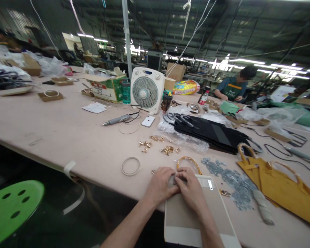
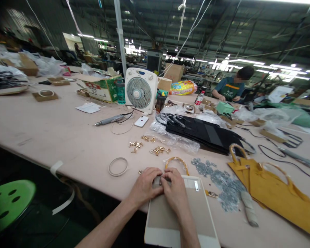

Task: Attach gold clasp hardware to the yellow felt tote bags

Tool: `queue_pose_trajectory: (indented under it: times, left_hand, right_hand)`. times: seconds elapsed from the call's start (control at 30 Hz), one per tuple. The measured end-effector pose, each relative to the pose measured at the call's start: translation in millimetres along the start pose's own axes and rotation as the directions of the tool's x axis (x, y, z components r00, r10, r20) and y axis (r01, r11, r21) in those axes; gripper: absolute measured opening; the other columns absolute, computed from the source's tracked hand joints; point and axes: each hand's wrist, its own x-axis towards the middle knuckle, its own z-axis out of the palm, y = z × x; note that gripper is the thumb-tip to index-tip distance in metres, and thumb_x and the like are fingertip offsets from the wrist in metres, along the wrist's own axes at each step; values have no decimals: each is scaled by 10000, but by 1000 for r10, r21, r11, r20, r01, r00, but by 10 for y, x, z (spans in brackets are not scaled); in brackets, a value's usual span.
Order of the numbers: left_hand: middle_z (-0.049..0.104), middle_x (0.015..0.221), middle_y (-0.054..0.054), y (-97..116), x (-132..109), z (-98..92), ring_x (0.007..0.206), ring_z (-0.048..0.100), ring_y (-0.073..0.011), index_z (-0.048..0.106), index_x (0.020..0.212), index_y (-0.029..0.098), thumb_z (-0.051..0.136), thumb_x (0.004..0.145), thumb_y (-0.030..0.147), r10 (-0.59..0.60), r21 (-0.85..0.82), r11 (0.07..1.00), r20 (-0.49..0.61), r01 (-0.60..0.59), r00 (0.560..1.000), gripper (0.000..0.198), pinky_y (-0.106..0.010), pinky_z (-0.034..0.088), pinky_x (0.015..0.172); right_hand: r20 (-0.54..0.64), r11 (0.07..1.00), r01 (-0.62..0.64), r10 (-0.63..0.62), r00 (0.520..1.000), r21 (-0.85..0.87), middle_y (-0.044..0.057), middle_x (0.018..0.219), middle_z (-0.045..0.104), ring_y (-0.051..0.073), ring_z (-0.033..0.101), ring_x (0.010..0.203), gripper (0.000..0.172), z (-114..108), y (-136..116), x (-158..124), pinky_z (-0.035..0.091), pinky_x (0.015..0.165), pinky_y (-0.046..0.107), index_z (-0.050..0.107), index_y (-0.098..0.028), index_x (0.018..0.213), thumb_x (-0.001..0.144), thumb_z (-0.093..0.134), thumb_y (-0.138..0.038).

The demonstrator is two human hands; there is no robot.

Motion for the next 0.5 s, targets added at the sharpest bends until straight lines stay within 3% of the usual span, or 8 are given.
queue_pose_trajectory:
  times: [0.33, 0.5]
  left_hand:
    - [713, 1161, -68, 15, 11, -21, 1094, 642, -268, 656, 1129, 232, 798, 786, 205, 14, 5, 1000, 10, -14, 1000, 373, -434, 542, 979]
    - [712, 1206, -66, 39, 17, -32, 1142, 639, -276, 654, 1170, 246, 759, 764, 128, 16, 8, 1000, 29, -16, 999, 436, -454, 547, 1019]
  right_hand:
    - [-83, 988, 67, -79, 993, -137, 114, 1209, 672, 307, 610, 1166, 143, 99, 53, -1, 468, 1070, 497, 743, -247, 888, 911, 602, -254]
    - [-171, 983, 69, -99, 980, -173, 107, 1276, 662, 311, 587, 1229, 173, 163, 45, -87, 444, 1108, 523, 759, -252, 1012, 906, 627, -214]
